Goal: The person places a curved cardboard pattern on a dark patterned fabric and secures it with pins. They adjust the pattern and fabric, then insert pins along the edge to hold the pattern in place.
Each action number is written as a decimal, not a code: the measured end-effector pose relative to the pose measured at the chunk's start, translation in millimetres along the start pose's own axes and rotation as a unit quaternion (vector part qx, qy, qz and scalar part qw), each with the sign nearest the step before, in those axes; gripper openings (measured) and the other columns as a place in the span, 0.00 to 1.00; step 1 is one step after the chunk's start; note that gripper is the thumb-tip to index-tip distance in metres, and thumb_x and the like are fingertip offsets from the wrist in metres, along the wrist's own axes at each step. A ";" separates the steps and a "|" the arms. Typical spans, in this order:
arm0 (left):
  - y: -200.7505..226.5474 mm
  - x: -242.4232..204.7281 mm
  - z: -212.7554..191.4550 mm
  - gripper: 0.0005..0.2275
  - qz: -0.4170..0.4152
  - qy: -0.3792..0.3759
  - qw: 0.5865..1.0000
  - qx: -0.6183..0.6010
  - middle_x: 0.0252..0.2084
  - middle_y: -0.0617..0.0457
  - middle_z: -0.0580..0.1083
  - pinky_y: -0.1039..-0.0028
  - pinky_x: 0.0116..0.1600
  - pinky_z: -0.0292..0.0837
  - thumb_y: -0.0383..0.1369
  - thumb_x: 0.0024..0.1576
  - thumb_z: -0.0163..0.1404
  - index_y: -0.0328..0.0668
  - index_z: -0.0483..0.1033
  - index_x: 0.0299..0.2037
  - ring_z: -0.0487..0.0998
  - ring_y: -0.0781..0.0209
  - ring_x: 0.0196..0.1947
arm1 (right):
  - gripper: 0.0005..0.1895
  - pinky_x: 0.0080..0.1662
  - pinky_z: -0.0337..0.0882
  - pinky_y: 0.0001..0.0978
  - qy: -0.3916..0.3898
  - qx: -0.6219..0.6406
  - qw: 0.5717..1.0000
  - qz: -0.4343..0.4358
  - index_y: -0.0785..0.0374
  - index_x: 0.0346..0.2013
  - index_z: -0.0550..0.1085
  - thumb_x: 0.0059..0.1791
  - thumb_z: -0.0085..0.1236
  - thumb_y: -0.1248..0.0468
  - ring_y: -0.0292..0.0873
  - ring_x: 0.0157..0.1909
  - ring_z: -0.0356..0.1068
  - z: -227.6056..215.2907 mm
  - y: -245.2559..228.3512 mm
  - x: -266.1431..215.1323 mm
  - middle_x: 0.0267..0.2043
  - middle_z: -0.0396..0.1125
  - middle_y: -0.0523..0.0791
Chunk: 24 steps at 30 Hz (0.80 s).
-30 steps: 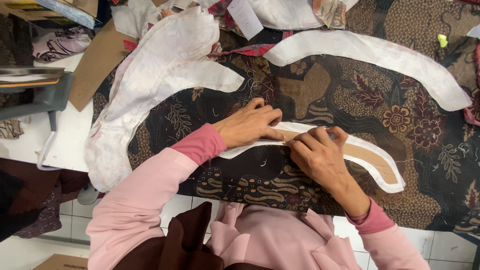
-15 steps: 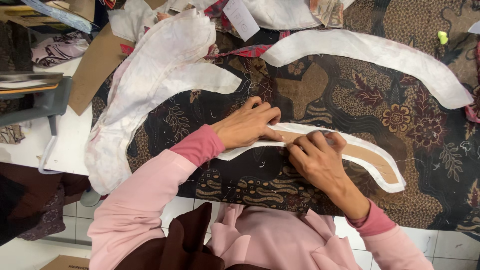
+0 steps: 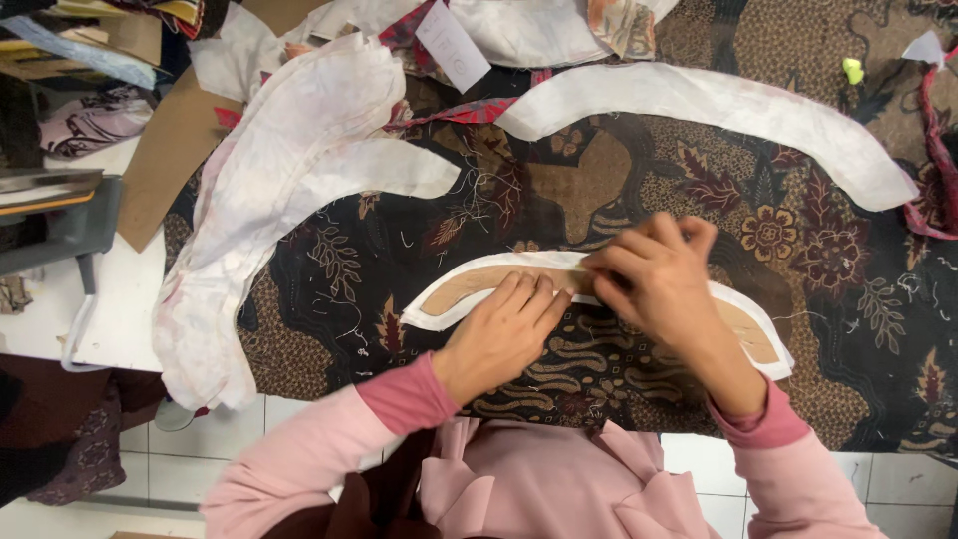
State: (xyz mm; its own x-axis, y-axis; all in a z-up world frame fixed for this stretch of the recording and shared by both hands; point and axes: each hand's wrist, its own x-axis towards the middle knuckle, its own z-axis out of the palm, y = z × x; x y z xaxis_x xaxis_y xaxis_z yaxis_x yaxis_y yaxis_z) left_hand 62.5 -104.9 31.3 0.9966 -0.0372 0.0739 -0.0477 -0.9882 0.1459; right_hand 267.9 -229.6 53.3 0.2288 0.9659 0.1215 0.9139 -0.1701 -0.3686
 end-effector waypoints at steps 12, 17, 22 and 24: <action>22.2 5.7 1.7 0.24 -0.088 0.008 0.996 -0.002 0.59 0.40 0.70 0.62 0.67 0.61 0.44 0.59 0.49 0.33 0.72 0.61 0.69 0.44 0.60 | 0.08 0.55 0.55 0.52 -0.035 -0.013 0.997 -0.068 0.54 0.31 0.79 0.43 0.66 0.56 0.44 0.45 0.63 15.2 -4.7 20.4 0.32 0.68 0.37; 23.5 7.0 2.3 0.23 -0.091 -0.001 0.996 0.003 0.58 0.40 0.71 0.63 0.66 0.62 0.44 0.59 0.49 0.34 0.72 0.59 0.69 0.44 0.59 | 0.08 0.55 0.55 0.54 -0.047 -0.005 0.995 -0.085 0.54 0.31 0.79 0.43 0.67 0.56 0.44 0.45 0.64 13.4 -6.2 24.3 0.31 0.67 0.38; 22.8 8.8 0.7 0.24 -0.092 0.004 0.996 -0.014 0.56 0.41 0.71 0.63 0.66 0.62 0.42 0.59 0.50 0.34 0.72 0.61 0.70 0.46 0.57 | 0.07 0.55 0.57 0.57 -0.107 -0.068 0.987 -0.095 0.56 0.28 0.78 0.40 0.66 0.58 0.46 0.46 0.65 3.9 -4.0 34.3 0.32 0.68 0.40; 22.7 9.7 -0.5 0.24 -0.094 0.002 0.995 -0.021 0.55 0.42 0.71 0.62 0.65 0.62 0.42 0.59 0.51 0.35 0.72 0.61 0.70 0.46 0.57 | 0.08 0.55 0.58 0.55 -0.049 -0.030 0.997 -0.059 0.59 0.34 0.79 0.41 0.63 0.61 0.48 0.46 0.65 -9.9 6.0 25.9 0.34 0.68 0.42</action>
State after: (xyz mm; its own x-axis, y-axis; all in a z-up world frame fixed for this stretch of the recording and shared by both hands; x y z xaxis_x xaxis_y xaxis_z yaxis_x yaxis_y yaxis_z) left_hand 71.0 -127.6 35.7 0.9878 0.1484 0.0461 0.1366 -0.9706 0.1981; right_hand 282.6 -207.5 63.3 0.0875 0.9938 0.0682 0.9516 -0.0631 -0.3008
